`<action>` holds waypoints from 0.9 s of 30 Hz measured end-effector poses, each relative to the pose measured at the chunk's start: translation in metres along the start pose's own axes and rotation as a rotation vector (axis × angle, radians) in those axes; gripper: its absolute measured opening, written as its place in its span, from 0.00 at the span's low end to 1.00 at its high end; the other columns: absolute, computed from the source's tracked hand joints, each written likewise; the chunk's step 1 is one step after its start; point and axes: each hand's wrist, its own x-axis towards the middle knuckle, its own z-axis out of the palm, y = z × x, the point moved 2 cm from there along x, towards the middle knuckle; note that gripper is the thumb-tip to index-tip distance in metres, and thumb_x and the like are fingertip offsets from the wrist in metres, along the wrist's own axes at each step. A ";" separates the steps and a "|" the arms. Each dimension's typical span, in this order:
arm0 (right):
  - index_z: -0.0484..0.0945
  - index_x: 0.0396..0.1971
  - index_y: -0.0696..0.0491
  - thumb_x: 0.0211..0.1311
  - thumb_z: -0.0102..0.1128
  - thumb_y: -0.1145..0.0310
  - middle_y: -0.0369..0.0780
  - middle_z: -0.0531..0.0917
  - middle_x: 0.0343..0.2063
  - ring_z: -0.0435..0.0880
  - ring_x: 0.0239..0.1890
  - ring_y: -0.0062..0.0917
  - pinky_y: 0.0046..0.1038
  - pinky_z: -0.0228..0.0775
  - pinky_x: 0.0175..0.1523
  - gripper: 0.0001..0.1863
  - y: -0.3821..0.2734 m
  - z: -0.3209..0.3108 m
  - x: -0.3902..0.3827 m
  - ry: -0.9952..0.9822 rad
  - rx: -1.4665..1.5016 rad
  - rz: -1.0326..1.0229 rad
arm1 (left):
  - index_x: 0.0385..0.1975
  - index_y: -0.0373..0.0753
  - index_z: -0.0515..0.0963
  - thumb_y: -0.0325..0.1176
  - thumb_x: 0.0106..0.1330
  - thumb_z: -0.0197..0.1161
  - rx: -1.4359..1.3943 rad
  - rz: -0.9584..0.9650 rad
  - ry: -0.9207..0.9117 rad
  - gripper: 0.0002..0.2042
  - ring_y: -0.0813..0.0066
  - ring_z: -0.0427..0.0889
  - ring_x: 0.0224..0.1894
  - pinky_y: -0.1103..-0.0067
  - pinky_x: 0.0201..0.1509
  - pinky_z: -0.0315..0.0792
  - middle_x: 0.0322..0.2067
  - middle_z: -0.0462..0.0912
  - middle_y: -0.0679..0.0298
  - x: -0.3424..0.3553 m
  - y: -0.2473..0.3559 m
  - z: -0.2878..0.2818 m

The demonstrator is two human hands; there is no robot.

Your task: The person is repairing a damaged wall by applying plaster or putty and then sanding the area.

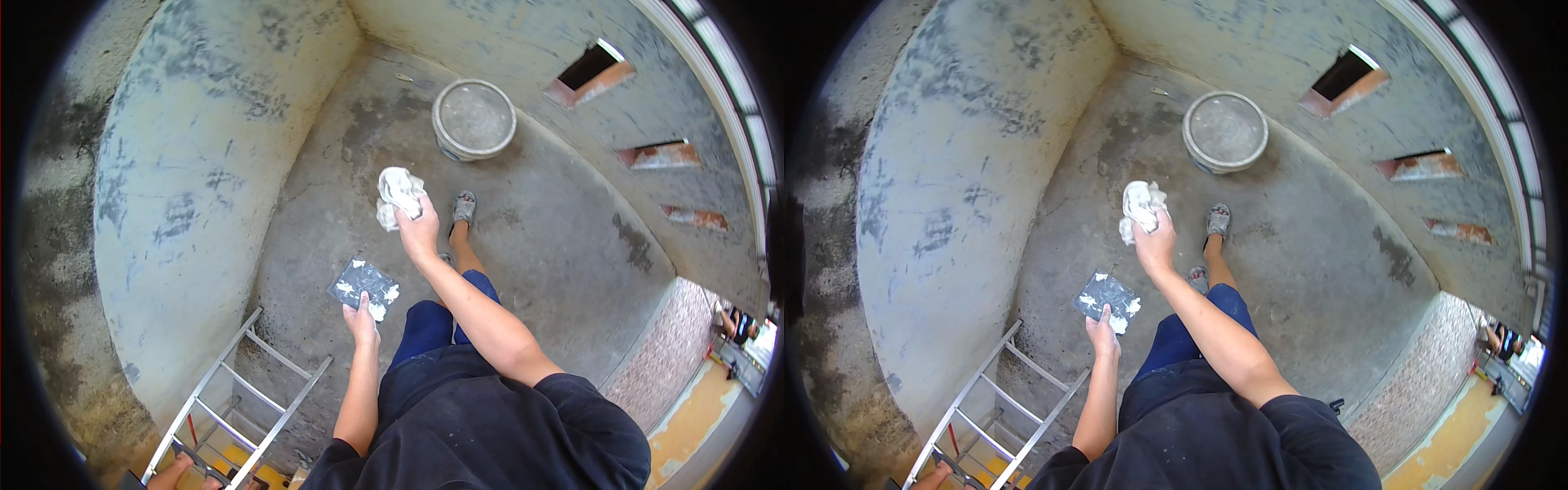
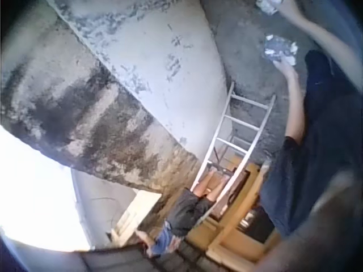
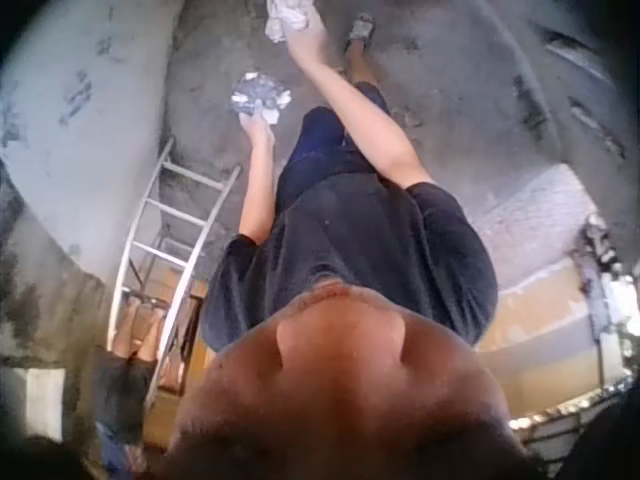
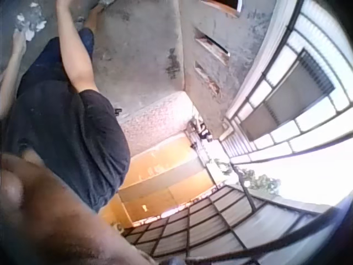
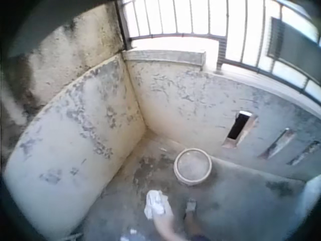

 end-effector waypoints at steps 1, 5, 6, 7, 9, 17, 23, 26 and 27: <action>0.76 0.55 0.57 0.55 0.70 0.66 0.50 0.85 0.42 0.86 0.46 0.39 0.34 0.75 0.53 0.27 -0.015 0.014 0.011 -0.010 0.035 -0.053 | 0.55 0.33 0.71 0.23 0.73 0.60 -0.018 0.037 0.009 0.13 0.71 0.83 0.50 0.73 0.54 0.77 0.51 0.82 0.59 0.004 0.007 0.002; 0.50 0.75 0.52 0.53 0.72 0.63 0.59 0.82 0.49 0.85 0.49 0.46 0.39 0.77 0.54 0.52 -0.028 0.059 0.065 -0.098 -0.252 -0.525 | 0.55 0.32 0.71 0.24 0.72 0.60 -0.011 0.117 0.015 0.14 0.72 0.83 0.49 0.74 0.53 0.78 0.51 0.82 0.59 0.018 0.051 0.034; 0.46 0.76 0.52 0.53 0.71 0.63 0.59 0.81 0.50 0.86 0.46 0.47 0.40 0.78 0.53 0.54 -0.019 0.060 0.075 -0.292 -0.306 -0.285 | 0.55 0.32 0.71 0.24 0.72 0.61 0.000 0.114 0.033 0.14 0.72 0.83 0.48 0.74 0.52 0.78 0.50 0.82 0.58 0.022 0.062 0.038; 0.42 0.77 0.51 0.53 0.71 0.63 0.60 0.81 0.51 0.87 0.43 0.48 0.41 0.79 0.52 0.57 -0.008 0.054 0.079 -0.494 -0.360 -0.038 | 0.56 0.32 0.70 0.24 0.72 0.61 0.009 0.105 0.063 0.15 0.72 0.83 0.48 0.74 0.51 0.78 0.50 0.82 0.58 0.025 0.072 0.035; 0.52 0.75 0.50 0.54 0.68 0.64 0.58 0.83 0.50 0.88 0.34 0.47 0.41 0.81 0.45 0.49 0.015 0.016 0.098 -0.545 -0.470 0.016 | 0.55 0.31 0.71 0.24 0.71 0.62 0.023 0.090 0.080 0.15 0.72 0.84 0.46 0.74 0.50 0.79 0.49 0.82 0.59 0.023 0.100 0.043; 0.83 0.44 0.57 0.53 0.65 0.64 0.55 0.85 0.45 0.84 0.51 0.49 0.43 0.77 0.55 0.19 0.152 -0.218 0.147 -0.438 -1.128 0.238 | 0.45 0.31 0.81 0.25 0.69 0.66 0.062 0.110 0.080 0.08 0.80 0.82 0.41 0.80 0.47 0.75 0.41 0.86 0.64 0.066 0.183 0.059; 0.83 0.43 0.62 0.54 0.64 0.61 0.58 0.84 0.44 0.84 0.51 0.50 0.43 0.77 0.56 0.21 0.121 -0.211 0.164 -0.416 -1.346 0.537 | 0.44 0.30 0.80 0.28 0.68 0.67 0.119 0.152 0.031 0.10 0.77 0.83 0.40 0.78 0.47 0.75 0.41 0.86 0.63 0.182 0.229 0.065; 0.83 0.40 0.63 0.54 0.63 0.62 0.59 0.85 0.43 0.84 0.51 0.50 0.42 0.77 0.56 0.20 0.033 -0.111 0.148 -0.083 -1.121 0.455 | 0.40 0.30 0.80 0.31 0.66 0.69 0.266 0.287 0.029 0.11 0.74 0.82 0.36 0.74 0.45 0.75 0.36 0.86 0.60 0.239 0.270 0.042; 0.83 0.38 0.64 0.54 0.62 0.63 0.58 0.86 0.40 0.86 0.48 0.48 0.41 0.78 0.54 0.18 0.025 -0.098 0.147 -0.072 -1.067 0.519 | 0.36 0.30 0.79 0.34 0.64 0.71 0.338 0.370 -0.007 0.12 0.72 0.83 0.33 0.71 0.43 0.76 0.32 0.87 0.58 0.259 0.291 0.048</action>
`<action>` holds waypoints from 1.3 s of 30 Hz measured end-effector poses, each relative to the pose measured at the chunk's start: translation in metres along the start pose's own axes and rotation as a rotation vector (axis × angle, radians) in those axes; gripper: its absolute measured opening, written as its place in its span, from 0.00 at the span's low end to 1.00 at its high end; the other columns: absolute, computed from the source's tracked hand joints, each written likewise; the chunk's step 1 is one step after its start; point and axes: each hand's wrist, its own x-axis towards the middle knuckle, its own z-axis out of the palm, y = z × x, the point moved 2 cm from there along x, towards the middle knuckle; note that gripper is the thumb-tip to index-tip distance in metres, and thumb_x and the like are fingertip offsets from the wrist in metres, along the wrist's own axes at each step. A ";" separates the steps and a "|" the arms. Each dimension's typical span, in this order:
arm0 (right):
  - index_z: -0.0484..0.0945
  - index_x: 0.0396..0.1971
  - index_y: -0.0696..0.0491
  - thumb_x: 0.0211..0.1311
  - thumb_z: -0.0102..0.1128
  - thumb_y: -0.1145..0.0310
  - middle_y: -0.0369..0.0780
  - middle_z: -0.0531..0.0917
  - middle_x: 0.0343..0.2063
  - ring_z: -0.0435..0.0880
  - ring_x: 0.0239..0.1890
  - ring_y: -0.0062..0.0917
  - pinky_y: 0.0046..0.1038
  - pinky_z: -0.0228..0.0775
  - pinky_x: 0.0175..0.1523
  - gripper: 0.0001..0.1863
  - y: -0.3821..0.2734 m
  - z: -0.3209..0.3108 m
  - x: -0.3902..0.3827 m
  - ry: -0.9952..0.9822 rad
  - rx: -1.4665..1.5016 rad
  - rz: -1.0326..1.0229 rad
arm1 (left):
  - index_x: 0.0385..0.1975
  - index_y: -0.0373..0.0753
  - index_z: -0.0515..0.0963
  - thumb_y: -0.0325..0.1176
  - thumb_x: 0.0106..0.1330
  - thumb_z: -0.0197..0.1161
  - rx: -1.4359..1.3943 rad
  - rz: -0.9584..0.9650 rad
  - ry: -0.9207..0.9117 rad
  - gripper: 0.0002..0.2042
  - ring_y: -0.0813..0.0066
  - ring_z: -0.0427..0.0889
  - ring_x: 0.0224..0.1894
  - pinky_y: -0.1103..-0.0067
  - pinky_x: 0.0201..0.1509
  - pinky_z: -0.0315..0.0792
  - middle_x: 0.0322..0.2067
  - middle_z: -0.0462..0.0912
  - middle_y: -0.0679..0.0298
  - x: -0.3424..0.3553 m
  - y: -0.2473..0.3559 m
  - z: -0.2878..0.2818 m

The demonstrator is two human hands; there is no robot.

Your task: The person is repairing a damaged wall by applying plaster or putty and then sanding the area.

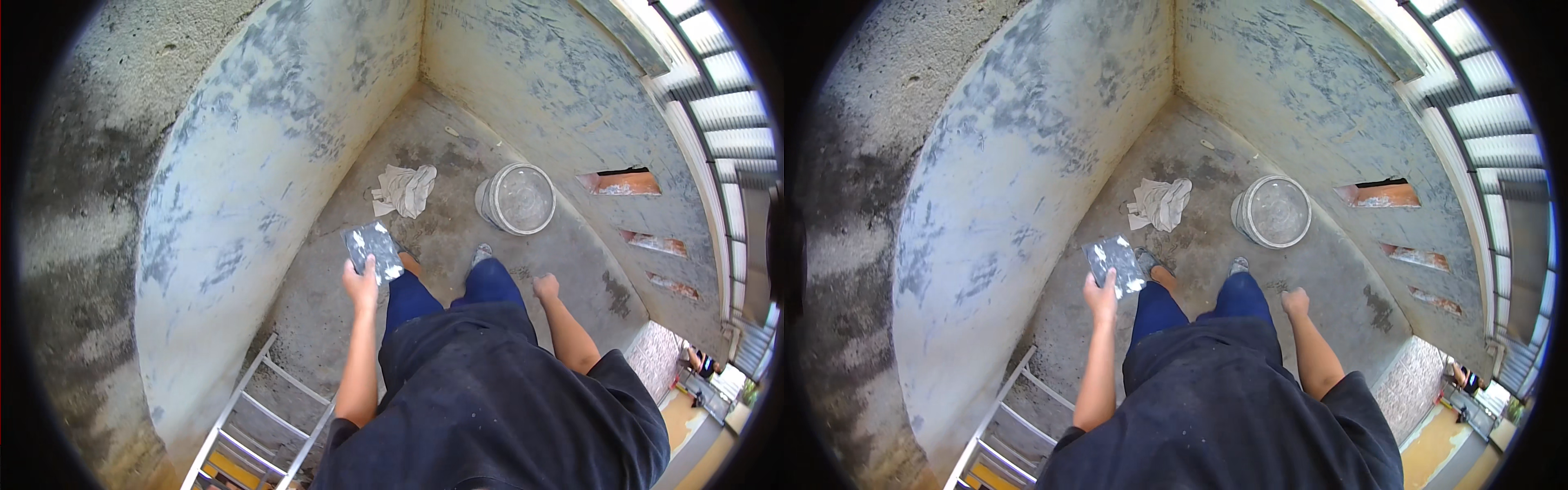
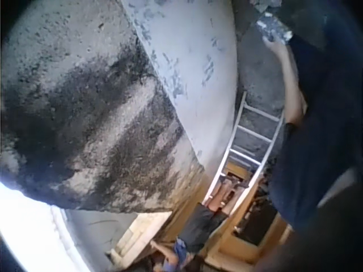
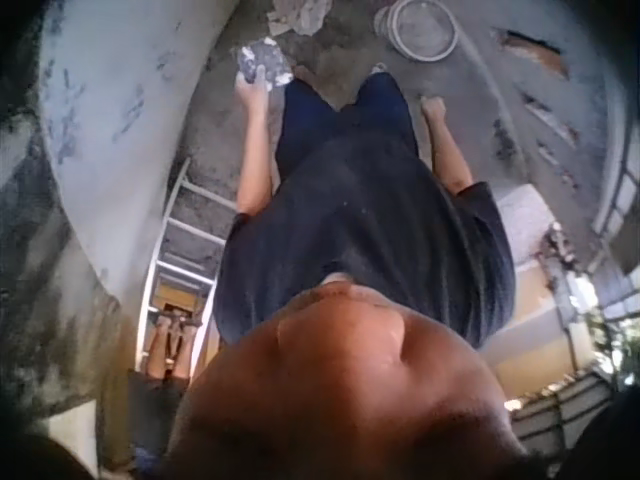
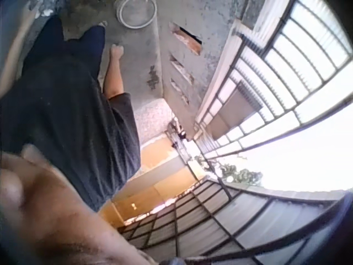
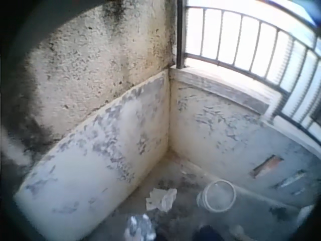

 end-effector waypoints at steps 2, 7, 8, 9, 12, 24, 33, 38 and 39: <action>0.82 0.36 0.64 0.53 0.60 0.64 0.57 0.87 0.36 0.87 0.46 0.46 0.40 0.78 0.53 0.17 -0.014 0.002 -0.024 -0.035 0.053 0.077 | 0.34 0.29 0.79 0.36 0.63 0.70 0.133 0.140 -0.088 0.14 0.68 0.83 0.32 0.70 0.42 0.75 0.29 0.86 0.52 0.045 0.037 -0.006; 0.81 0.34 0.64 0.52 0.59 0.65 0.52 0.86 0.23 0.90 0.32 0.41 0.36 0.80 0.46 0.17 -0.046 0.014 -0.054 -0.062 0.127 0.096 | 0.38 0.26 0.78 0.42 0.65 0.70 0.392 0.396 -0.123 0.20 0.51 0.81 0.36 0.64 0.44 0.74 0.32 0.84 0.43 0.154 0.115 -0.032; 0.81 0.34 0.64 0.52 0.59 0.65 0.52 0.86 0.23 0.90 0.32 0.41 0.36 0.80 0.46 0.17 -0.050 0.012 -0.051 -0.058 0.128 0.109 | 0.43 0.24 0.79 0.45 0.64 0.70 0.385 0.313 -0.175 0.24 0.40 0.84 0.43 0.60 0.48 0.74 0.37 0.84 0.38 0.166 0.146 -0.030; 0.81 0.36 0.64 0.52 0.59 0.64 0.52 0.87 0.25 0.90 0.33 0.41 0.35 0.80 0.46 0.17 -0.068 0.015 -0.053 -0.134 0.120 0.090 | 0.45 0.24 0.79 0.44 0.65 0.70 0.421 0.426 -0.051 0.24 0.41 0.84 0.43 0.61 0.48 0.75 0.37 0.85 0.39 0.181 0.154 -0.038; 0.80 0.40 0.64 0.52 0.60 0.64 0.54 0.87 0.29 0.90 0.36 0.42 0.36 0.80 0.47 0.20 -0.101 0.016 -0.038 -0.194 0.124 0.053 | 0.48 0.25 0.78 0.42 0.65 0.71 0.459 0.526 0.048 0.24 0.42 0.85 0.43 0.62 0.48 0.75 0.38 0.85 0.40 0.213 0.185 -0.043; 0.81 0.47 0.60 0.56 0.61 0.65 0.57 0.85 0.42 0.85 0.46 0.50 0.45 0.76 0.54 0.20 -0.312 -0.025 0.038 -0.110 0.144 -0.578 | 0.49 0.26 0.76 0.43 0.66 0.68 0.363 0.245 -0.072 0.23 0.47 0.84 0.48 0.66 0.53 0.74 0.43 0.85 0.43 0.198 0.132 0.073; 0.68 0.61 0.55 0.63 0.62 0.65 0.55 0.79 0.44 0.80 0.48 0.53 0.49 0.74 0.53 0.27 -0.341 0.042 0.040 0.003 0.073 -0.663 | 0.44 0.31 0.77 0.38 0.68 0.67 0.269 0.021 0.000 0.16 0.53 0.85 0.43 0.66 0.51 0.75 0.39 0.86 0.50 0.167 0.063 0.122; 0.61 0.72 0.35 0.68 0.58 0.59 0.60 0.66 0.62 0.63 0.64 0.63 0.55 0.66 0.63 0.33 -0.344 0.122 0.026 -0.015 0.009 -0.662 | 0.46 0.26 0.75 0.38 0.69 0.66 0.379 -0.011 0.084 0.19 0.53 0.85 0.43 0.67 0.51 0.75 0.42 0.85 0.45 0.199 -0.050 0.135; 0.58 0.74 0.29 0.69 0.57 0.57 0.62 0.61 0.67 0.58 0.69 0.67 0.58 0.63 0.67 0.34 -0.343 0.145 0.038 -0.002 -0.041 -0.632 | 0.46 0.26 0.75 0.38 0.69 0.66 0.371 -0.010 0.066 0.19 0.53 0.85 0.43 0.67 0.51 0.75 0.42 0.85 0.45 0.205 -0.064 0.150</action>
